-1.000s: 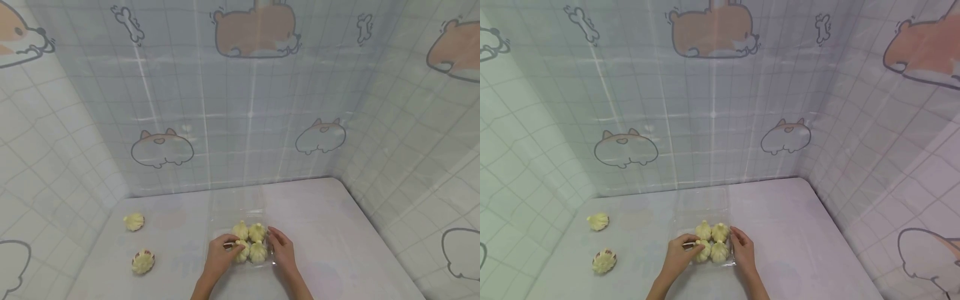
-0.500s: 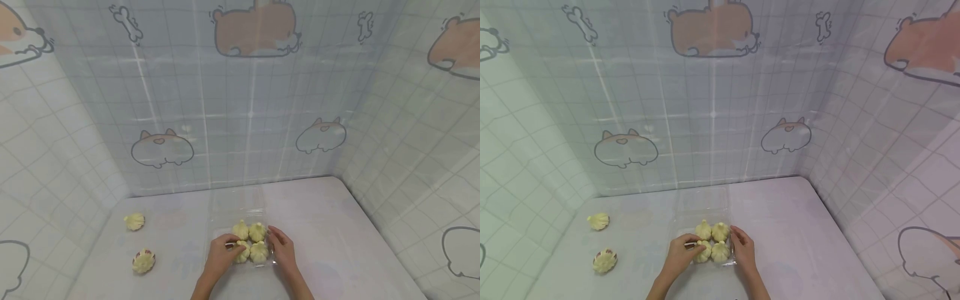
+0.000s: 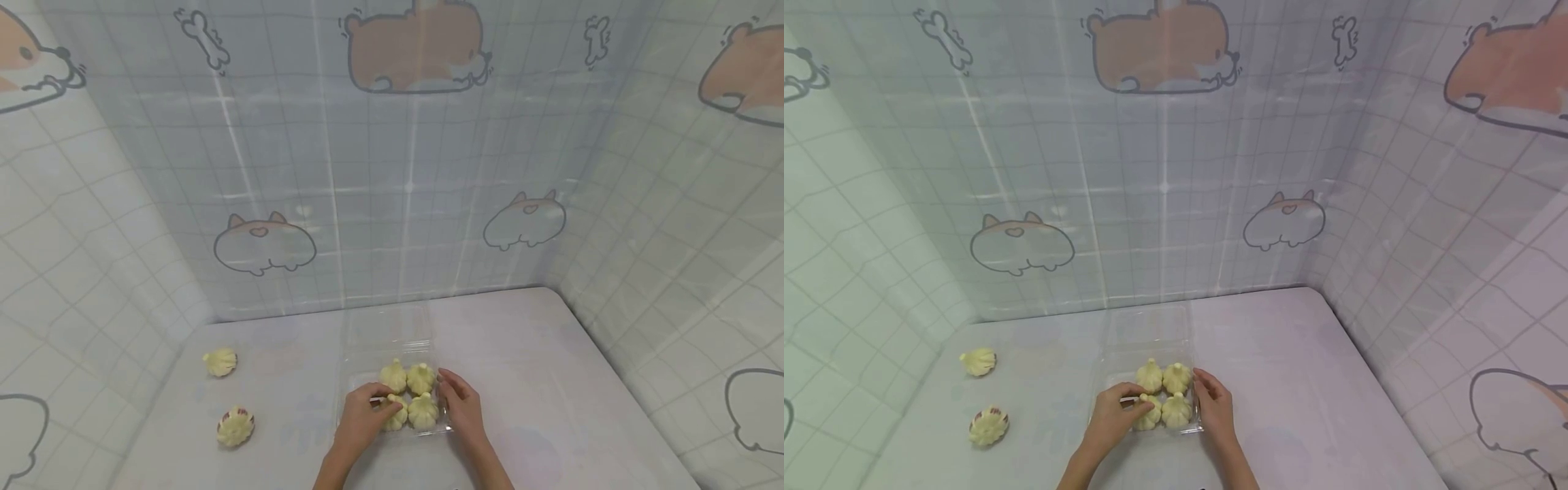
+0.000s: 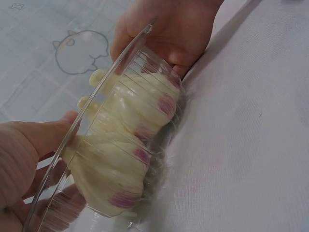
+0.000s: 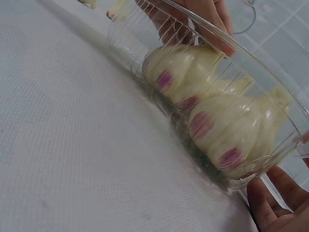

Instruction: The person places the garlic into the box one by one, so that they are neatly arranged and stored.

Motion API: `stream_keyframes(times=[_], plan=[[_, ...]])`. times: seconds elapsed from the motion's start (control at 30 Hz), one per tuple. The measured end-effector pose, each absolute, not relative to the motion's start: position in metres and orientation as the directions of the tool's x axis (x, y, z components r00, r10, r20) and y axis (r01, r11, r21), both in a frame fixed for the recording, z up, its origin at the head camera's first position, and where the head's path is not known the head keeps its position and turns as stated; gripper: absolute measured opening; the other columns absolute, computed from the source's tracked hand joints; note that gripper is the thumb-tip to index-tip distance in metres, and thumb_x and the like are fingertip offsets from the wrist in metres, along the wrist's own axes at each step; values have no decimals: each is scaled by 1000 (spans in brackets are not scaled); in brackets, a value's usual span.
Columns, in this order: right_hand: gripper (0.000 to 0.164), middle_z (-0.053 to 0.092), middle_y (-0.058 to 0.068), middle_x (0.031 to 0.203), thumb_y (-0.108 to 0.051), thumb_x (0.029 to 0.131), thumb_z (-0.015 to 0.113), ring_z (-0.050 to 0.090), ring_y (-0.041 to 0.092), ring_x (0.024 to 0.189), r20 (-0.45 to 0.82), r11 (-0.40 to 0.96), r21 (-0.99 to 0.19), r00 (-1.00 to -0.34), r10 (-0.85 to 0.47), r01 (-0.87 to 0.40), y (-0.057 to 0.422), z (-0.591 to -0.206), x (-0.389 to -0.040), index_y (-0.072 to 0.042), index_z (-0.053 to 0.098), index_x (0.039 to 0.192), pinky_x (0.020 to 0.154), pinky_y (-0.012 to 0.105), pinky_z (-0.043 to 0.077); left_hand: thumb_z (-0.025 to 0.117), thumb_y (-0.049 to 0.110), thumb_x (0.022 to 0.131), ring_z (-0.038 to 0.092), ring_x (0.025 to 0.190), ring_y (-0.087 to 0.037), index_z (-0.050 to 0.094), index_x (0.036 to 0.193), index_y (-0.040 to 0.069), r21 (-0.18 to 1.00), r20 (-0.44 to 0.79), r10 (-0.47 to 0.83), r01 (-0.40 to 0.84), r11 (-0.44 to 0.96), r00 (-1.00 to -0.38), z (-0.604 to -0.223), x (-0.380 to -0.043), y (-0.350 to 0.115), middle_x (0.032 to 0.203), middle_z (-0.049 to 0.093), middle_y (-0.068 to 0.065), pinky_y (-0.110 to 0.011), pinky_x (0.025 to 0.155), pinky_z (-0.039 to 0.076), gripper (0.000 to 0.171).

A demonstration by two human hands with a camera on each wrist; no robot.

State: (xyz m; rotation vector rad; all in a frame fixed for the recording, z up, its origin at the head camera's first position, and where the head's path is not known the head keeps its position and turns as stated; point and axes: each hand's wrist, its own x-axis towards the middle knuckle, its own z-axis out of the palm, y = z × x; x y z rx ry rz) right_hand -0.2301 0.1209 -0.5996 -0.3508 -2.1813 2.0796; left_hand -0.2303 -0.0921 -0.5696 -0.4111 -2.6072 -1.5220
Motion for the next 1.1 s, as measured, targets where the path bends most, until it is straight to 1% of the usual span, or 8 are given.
stream_keyframes(times=[0.27,0.5,0.63,0.8,0.93,1.03,1.1], plan=[[31,63,13,124,-17,98,57,58,29,115,-85,25,-995,-966,244,93,121,-599,-230,-6,63,126,91,39,50,81,28,79,64,94,-18,73,98,11,823,210,194,281,493,-958,-568,-229,-91,97,69,4,-31,77,55,27],[31,63,14,124,-18,98,57,58,30,116,-90,25,-995,-963,255,100,121,-599,-230,-6,63,125,92,41,49,82,25,79,65,95,-23,72,99,9,827,219,199,290,482,-955,-567,-229,-90,101,69,0,-34,77,55,28],[32,63,13,124,-21,98,59,58,29,115,-90,25,-995,-964,252,100,121,-599,-231,-6,63,125,93,41,49,81,23,79,65,95,-22,72,101,9,829,211,193,280,484,-958,-566,-228,-90,101,69,1,-33,77,55,28],[33,62,13,124,-22,98,59,58,29,116,-84,23,-995,-966,243,92,122,-600,-231,-6,63,126,93,40,49,78,20,84,63,99,-21,70,104,6,830,226,185,289,477,-956,-564,-228,-90,102,70,-2,-36,79,54,26],[32,62,14,124,-21,98,58,58,30,115,-83,33,-995,-966,243,93,122,-601,-231,-6,63,126,92,40,49,72,23,90,64,98,-22,70,105,4,820,251,170,302,486,-953,-563,-227,-90,103,69,-5,-38,80,54,24],[31,63,14,124,-20,98,58,58,30,114,-83,37,-995,-965,248,95,122,-602,-230,-6,63,125,91,39,50,72,25,90,64,97,-21,70,107,6,814,239,148,281,509,-960,-563,-226,-89,103,69,-2,-37,78,55,25],[31,63,14,123,-19,98,58,59,29,113,-82,37,-995,-965,249,94,122,-602,-230,-6,63,125,90,39,50,72,22,89,63,97,-20,70,107,8,820,208,126,243,519,-970,-563,-225,-89,104,69,-1,-35,77,54,23]])
